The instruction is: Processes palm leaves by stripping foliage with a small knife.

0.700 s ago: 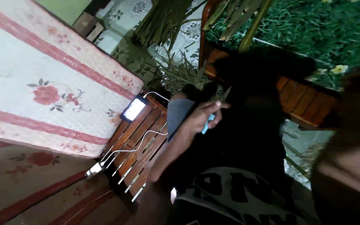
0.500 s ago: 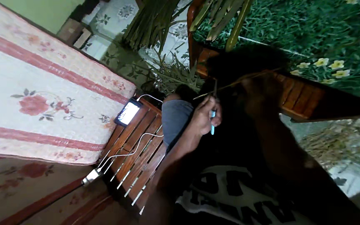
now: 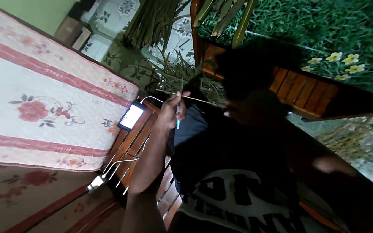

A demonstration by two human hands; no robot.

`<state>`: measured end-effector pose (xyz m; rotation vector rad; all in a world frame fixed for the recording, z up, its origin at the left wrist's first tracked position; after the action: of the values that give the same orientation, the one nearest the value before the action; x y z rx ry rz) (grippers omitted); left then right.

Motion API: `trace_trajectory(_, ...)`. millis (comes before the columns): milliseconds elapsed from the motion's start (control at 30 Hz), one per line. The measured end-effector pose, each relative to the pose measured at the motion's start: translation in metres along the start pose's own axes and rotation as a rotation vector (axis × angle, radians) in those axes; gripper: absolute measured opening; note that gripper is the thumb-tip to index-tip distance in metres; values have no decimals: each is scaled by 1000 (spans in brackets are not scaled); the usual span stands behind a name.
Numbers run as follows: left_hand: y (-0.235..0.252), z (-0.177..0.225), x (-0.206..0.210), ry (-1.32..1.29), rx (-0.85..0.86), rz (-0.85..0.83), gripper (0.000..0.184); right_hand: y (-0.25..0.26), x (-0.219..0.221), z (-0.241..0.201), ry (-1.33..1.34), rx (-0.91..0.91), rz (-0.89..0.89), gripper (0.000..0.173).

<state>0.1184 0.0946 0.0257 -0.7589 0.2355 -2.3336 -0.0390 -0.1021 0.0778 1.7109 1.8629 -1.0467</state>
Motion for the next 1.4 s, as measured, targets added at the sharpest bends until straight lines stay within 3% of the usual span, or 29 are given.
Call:
trace_trajectory(67,2,3,-4,4,16,25,44,12,24,12,219,45,-145,40)
trace_trajectory(167,2,-3,-4,2,53,74,43,19,39,16,452,-21,-125,38)
trace_trajectory(300,8,-42,32,65,-14,-37,40,25,40,1,603,79,-226,39)
trace_trajectory(400,4,-47,60,128,-83,-101,38,23,43,10,604,47,-120,38)
trace_trajectory(533,9,-32,41,60,-13,-53,43,12,42,19,558,19,-47,36)
trace_trajectory(700,6,-34,51,90,-57,-52,40,11,37,19,498,18,-27,35)
trace_trajectory(833,12,11,8,-96,137,89,46,-2,40,34,519,15,-13,34)
trace_trajectory(900,12,-1,14,-58,77,80,45,-3,37,32,536,21,-8,34)
trace_trajectory(1033,5,-49,68,137,-157,-121,36,1,35,24,631,58,-69,33)
trace_trajectory(1200,12,-18,43,-12,39,-19,45,-6,42,28,787,55,-83,32)
trace_trajectory(1333,5,-49,71,50,-116,-140,38,-5,42,30,820,116,-94,30)
trace_trajectory(1400,3,-28,65,58,-92,-72,38,-13,45,44,846,144,-154,30)
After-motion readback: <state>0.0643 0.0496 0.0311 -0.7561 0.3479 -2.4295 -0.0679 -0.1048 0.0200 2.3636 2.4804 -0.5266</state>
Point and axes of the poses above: each hand's wrist, its own y-axis towards the middle knuckle, its own x-axis out of the palm, z = x × y, the point moved 6 cm from there along y, towards the middle knuckle, and after that the axes turned 3 degrees about y, right-handed, at the moved point
